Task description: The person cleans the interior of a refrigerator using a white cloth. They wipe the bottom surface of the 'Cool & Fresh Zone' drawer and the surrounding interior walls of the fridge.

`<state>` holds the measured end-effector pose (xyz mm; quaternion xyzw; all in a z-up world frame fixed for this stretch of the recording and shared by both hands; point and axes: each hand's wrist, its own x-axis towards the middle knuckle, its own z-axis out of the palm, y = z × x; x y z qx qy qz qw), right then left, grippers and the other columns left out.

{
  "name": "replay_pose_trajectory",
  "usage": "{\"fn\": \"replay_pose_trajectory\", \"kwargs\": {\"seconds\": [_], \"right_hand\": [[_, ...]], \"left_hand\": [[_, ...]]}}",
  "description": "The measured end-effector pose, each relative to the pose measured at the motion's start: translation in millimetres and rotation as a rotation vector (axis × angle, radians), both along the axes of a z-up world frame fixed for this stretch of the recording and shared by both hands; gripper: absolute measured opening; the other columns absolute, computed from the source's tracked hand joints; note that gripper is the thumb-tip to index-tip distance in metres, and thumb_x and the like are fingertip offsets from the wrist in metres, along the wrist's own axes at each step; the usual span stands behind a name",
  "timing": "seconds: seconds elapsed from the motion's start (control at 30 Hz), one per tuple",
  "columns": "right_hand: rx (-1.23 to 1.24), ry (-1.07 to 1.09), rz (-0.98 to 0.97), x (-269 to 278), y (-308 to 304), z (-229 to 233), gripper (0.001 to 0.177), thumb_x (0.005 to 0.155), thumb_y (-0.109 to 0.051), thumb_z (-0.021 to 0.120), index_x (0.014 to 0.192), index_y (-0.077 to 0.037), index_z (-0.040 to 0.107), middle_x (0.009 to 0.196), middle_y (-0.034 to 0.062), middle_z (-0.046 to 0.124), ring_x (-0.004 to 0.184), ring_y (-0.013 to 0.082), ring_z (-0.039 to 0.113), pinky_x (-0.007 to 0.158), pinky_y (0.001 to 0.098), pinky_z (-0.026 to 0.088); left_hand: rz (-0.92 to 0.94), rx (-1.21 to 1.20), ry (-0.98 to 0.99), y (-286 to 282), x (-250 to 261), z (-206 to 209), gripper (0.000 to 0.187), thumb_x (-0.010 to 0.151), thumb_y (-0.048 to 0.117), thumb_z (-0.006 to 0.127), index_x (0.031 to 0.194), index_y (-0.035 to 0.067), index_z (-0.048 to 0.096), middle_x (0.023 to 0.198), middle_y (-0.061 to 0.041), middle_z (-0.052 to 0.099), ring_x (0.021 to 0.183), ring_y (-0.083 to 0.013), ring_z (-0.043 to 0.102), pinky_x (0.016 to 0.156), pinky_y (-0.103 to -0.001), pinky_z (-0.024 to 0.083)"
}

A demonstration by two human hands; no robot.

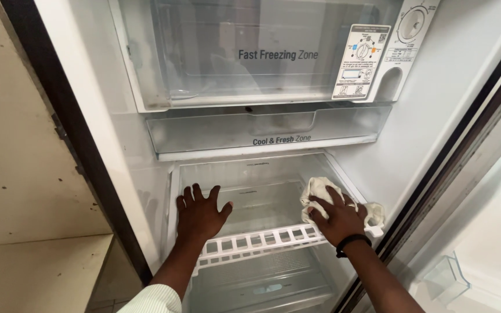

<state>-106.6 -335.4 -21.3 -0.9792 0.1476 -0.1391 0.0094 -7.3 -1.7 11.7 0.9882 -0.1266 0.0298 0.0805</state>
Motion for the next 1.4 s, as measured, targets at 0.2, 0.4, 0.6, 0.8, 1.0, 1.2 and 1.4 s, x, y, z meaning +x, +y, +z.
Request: {"fn": "replay_pose_trajectory", "kwargs": {"seconds": [0.2,0.4,0.6,0.8,1.0,1.2,1.4], "right_hand": [[0.023,0.142,0.037,3.6,58.5,26.3,0.058,0.088,-0.072,0.047,0.141,-0.051,0.055,0.168,-0.0001,0.023,0.15,0.0387,0.029,0.117,0.0653,0.019],[0.086,0.277,0.305,18.3,147.6,52.6,0.054,0.091,-0.07,0.045,0.14,-0.05,0.057,0.172,0.0009,0.018,0.157,0.0392,0.017,0.121,0.0707,0.009],[0.068,0.293,0.424,42.9,161.8,60.8,0.069,0.089,-0.074,0.046,0.152,-0.045,0.042,0.172,0.0029,0.015,0.156,0.0411,0.017,0.118,0.0709,0.017],[0.103,0.423,0.117,60.4,87.2,62.5,0.076,0.088,-0.082,0.034,0.157,-0.051,0.026,0.176,-0.0019,-0.003,0.159,0.0426,0.006,0.117,0.0794,0.01],[0.124,0.444,-0.218,30.2,15.4,67.7,0.083,0.087,-0.086,0.034,0.16,-0.053,0.017,0.176,-0.0019,-0.002,0.159,0.0394,0.011,0.115,0.0822,0.015],[0.077,0.522,-0.202,1.6,28.0,76.9,0.084,0.088,-0.085,0.032,0.162,-0.051,0.017,0.176,0.0062,0.004,0.15,0.0411,0.038,0.118,0.0703,0.03],[-0.021,0.522,0.014,-26.8,80.0,90.8,0.079,0.089,-0.084,0.031,0.159,-0.046,0.032,0.167,0.0147,0.03,0.136,0.0409,0.056,0.11,0.0514,0.051]], "left_hand": [[-0.003,-0.02,-0.012,-1.2,-0.9,-1.4,0.073,0.097,0.067,0.044,0.158,0.026,0.035,0.163,-0.026,0.024,0.151,-0.0474,0.019,0.121,-0.062,0.017],[0.006,-0.014,-0.073,-1.4,-1.0,-4.2,0.072,0.097,0.065,0.047,0.156,0.025,0.037,0.16,-0.027,0.028,0.148,-0.0474,0.023,0.119,-0.063,0.019],[-0.021,-0.002,-0.181,1.5,11.5,-23.7,0.057,0.1,0.046,0.046,0.152,0.025,0.045,0.157,-0.024,0.037,0.144,-0.0448,0.034,0.114,-0.061,0.028],[-0.033,-0.05,-0.171,5.2,10.6,-19.3,0.056,0.101,0.048,0.044,0.152,0.025,0.044,0.157,-0.026,0.034,0.144,-0.0468,0.031,0.116,-0.062,0.024],[-0.037,-0.073,-0.116,4.3,13.8,-22.5,0.058,0.101,0.048,0.043,0.154,0.024,0.042,0.158,-0.027,0.029,0.145,-0.0476,0.026,0.117,-0.063,0.02],[-0.026,-0.072,-0.115,4.3,10.0,-17.8,0.058,0.102,0.048,0.044,0.155,0.025,0.042,0.159,-0.026,0.031,0.148,-0.0466,0.026,0.119,-0.062,0.021],[-0.026,-0.073,-0.085,2.3,9.9,-16.1,0.058,0.102,0.048,0.044,0.155,0.024,0.042,0.159,-0.026,0.031,0.147,-0.047,0.026,0.119,-0.062,0.02]]}}
